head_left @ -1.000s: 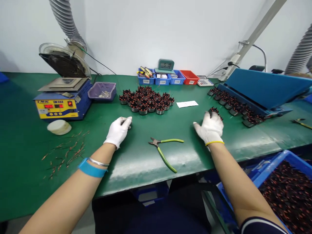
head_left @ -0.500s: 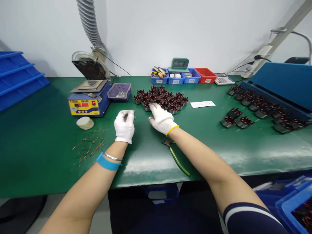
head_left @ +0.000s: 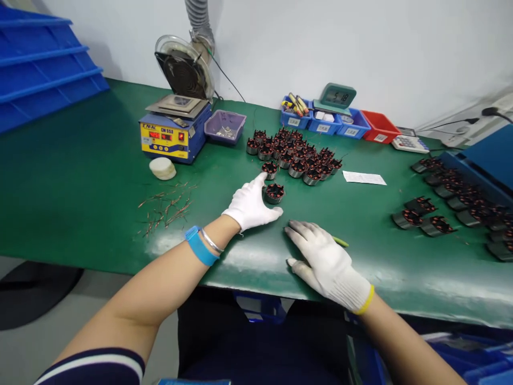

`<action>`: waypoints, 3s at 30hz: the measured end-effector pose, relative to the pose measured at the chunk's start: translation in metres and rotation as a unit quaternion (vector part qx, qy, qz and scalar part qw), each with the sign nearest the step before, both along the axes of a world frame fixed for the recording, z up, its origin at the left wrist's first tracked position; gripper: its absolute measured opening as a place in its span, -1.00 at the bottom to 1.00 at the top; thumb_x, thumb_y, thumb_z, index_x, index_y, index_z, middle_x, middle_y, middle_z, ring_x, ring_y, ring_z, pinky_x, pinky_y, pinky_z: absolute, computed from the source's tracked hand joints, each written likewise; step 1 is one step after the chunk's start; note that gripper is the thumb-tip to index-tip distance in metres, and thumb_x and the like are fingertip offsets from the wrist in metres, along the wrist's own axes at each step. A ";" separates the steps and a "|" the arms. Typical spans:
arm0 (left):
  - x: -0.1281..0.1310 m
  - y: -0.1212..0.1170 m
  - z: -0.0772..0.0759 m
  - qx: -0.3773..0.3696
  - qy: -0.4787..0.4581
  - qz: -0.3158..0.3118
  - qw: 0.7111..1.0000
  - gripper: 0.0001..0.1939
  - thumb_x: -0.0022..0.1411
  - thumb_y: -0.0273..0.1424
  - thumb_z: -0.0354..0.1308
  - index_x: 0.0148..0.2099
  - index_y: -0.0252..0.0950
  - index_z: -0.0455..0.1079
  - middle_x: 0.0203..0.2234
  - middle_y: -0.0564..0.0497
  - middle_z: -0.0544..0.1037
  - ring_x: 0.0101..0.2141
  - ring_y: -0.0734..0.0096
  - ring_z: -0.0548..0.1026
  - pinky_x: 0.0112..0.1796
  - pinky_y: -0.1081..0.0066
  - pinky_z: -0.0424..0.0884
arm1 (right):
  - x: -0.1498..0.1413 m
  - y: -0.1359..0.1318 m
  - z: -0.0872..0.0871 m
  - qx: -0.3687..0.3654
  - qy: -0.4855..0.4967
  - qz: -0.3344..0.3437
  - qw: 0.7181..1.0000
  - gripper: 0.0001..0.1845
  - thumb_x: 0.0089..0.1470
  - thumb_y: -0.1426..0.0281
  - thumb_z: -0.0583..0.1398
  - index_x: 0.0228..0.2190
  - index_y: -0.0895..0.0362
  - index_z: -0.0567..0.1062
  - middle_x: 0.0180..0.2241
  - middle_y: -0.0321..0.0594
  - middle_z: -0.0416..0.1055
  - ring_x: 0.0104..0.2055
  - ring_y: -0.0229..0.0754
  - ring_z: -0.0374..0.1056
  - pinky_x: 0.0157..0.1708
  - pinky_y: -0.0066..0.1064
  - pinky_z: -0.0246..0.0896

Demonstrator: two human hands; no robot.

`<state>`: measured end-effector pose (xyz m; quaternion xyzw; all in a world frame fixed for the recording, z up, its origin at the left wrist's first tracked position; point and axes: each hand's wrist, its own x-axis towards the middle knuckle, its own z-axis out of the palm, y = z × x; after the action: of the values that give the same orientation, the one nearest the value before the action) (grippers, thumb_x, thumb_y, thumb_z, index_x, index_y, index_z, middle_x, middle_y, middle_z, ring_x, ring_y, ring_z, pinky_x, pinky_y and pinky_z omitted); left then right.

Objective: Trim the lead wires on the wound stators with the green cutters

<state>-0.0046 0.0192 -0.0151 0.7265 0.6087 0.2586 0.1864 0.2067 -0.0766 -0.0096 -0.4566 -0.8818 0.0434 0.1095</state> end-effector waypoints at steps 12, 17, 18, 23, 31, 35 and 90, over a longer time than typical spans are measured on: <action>-0.007 0.009 0.000 -0.098 -0.101 -0.207 0.968 0.02 -0.05 -0.30 0.25 0.40 -0.25 -0.15 0.09 -0.06 0.47 0.05 0.20 0.46 0.10 0.27 0.33 | 0.015 0.062 0.025 -0.182 0.141 -0.176 0.957 -0.41 0.17 0.13 0.09 0.15 0.13 0.35 0.10 -0.03 0.38 0.05 0.07 0.35 0.08 -0.05 0.25; -0.019 -0.010 0.012 -0.121 -0.078 -0.255 0.956 0.33 -0.20 -0.23 0.36 0.43 -0.30 -0.43 0.32 -0.31 0.09 0.23 -0.01 0.25 0.13 0.17 0.30 | 0.011 0.089 0.005 -0.355 0.301 -0.081 0.881 0.01 -0.07 0.28 0.24 0.33 0.20 -0.06 0.26 0.07 0.14 -0.01 -0.05 0.37 -0.18 -0.26 0.40; -0.017 -0.013 0.014 -0.109 -0.056 -0.226 0.966 0.41 -0.28 -0.17 0.41 0.44 -0.28 -0.43 0.29 -0.32 0.16 0.19 -0.08 0.31 0.09 0.15 0.34 | 0.010 0.087 0.002 -0.348 0.324 -0.068 0.877 0.08 -0.11 0.31 0.26 0.34 0.18 -0.12 0.28 0.07 0.08 0.00 -0.07 0.36 -0.19 -0.29 0.40; 0.000 -0.024 0.013 -0.079 0.046 -0.133 0.987 0.30 -0.20 -0.09 0.38 0.44 -0.20 -0.31 -0.12 -0.11 0.56 -0.11 -0.07 0.55 -0.12 0.22 0.43 | -0.001 0.061 0.008 -0.225 0.162 -0.072 0.958 -0.69 0.10 0.28 0.14 -0.15 0.14 0.52 -0.17 -0.13 0.50 -0.19 -0.12 0.40 -0.20 -0.32 0.30; 0.008 -0.028 0.009 -0.102 -0.001 -0.178 0.979 0.27 -0.14 -0.22 0.37 0.44 -0.18 -0.38 -0.17 0.02 0.59 -0.23 0.16 0.58 -0.22 0.33 0.43 | 0.003 0.057 0.021 -0.258 0.051 -0.059 0.963 -0.67 -0.02 0.24 0.28 -0.17 0.04 0.54 -0.20 -0.24 0.51 -0.22 -0.10 0.42 -0.28 -0.36 0.27; 0.008 -0.025 0.007 -0.106 -0.021 -0.182 0.977 0.27 -0.13 -0.21 0.36 0.44 -0.18 -0.40 -0.16 0.02 0.58 -0.20 0.19 0.58 -0.20 0.36 0.43 | -0.001 0.058 0.013 -0.114 0.205 -0.056 0.971 -0.69 0.02 0.25 0.24 -0.19 0.11 0.54 -0.16 -0.18 0.46 -0.17 -0.11 0.39 -0.15 -0.33 0.27; 0.002 -0.007 0.005 -0.132 -0.019 -0.220 0.966 0.25 -0.14 -0.19 0.38 0.44 -0.18 -0.32 -0.11 0.02 0.58 -0.12 0.19 0.54 -0.08 0.31 0.38 | -0.003 0.090 -0.003 -0.286 0.264 -0.129 0.912 -0.63 0.09 0.08 0.14 -0.34 0.13 0.52 -0.47 -0.30 0.48 -0.44 -0.25 0.31 -0.43 -0.46 0.14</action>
<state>-0.0025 0.0123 -0.0096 0.8066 0.4588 0.1418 0.3446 0.2033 0.0137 -0.0125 -0.5500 -0.7038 0.3987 0.2077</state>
